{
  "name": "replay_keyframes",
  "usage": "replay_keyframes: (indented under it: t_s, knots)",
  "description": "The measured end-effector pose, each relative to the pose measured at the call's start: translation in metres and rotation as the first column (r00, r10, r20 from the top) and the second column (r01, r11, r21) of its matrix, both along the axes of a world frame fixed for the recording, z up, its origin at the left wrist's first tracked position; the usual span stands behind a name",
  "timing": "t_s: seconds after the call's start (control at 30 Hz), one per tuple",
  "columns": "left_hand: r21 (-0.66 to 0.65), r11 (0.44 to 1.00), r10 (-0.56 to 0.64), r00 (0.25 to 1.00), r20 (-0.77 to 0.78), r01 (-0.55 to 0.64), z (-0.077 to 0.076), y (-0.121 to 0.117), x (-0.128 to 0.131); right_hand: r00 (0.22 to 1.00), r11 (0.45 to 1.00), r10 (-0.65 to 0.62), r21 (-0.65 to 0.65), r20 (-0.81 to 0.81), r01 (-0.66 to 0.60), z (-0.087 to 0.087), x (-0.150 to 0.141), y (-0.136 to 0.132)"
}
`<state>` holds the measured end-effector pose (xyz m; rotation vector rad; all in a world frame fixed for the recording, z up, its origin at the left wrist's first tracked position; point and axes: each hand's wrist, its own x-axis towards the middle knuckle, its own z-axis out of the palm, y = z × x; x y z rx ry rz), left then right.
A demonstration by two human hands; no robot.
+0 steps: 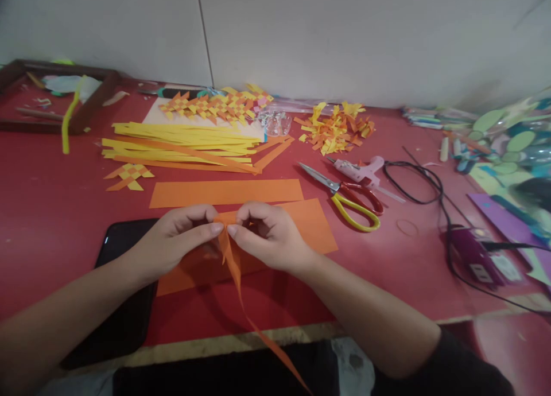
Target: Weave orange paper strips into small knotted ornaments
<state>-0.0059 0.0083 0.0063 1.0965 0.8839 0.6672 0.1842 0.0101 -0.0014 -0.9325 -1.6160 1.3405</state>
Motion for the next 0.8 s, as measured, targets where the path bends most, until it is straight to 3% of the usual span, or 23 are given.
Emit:
replay_keyframes:
  t_s: [0.53, 0.8]
  knots:
    - [-0.050, 0.998, 0.027, 1.000, 0.016, -0.026, -0.0002, 0.0010, 0.0008, 0.998, 0.996, -0.039, 0.083, 0.048, 0.035, -0.0021, 0.0013, -0.0004]
    - [0.095, 0.994, -0.052, 0.999, -0.011, 0.053, -0.0005, -0.0009, -0.0002, 1.000, 1.000, -0.021, -0.013, -0.017, 0.020, 0.0002, 0.0014, 0.0000]
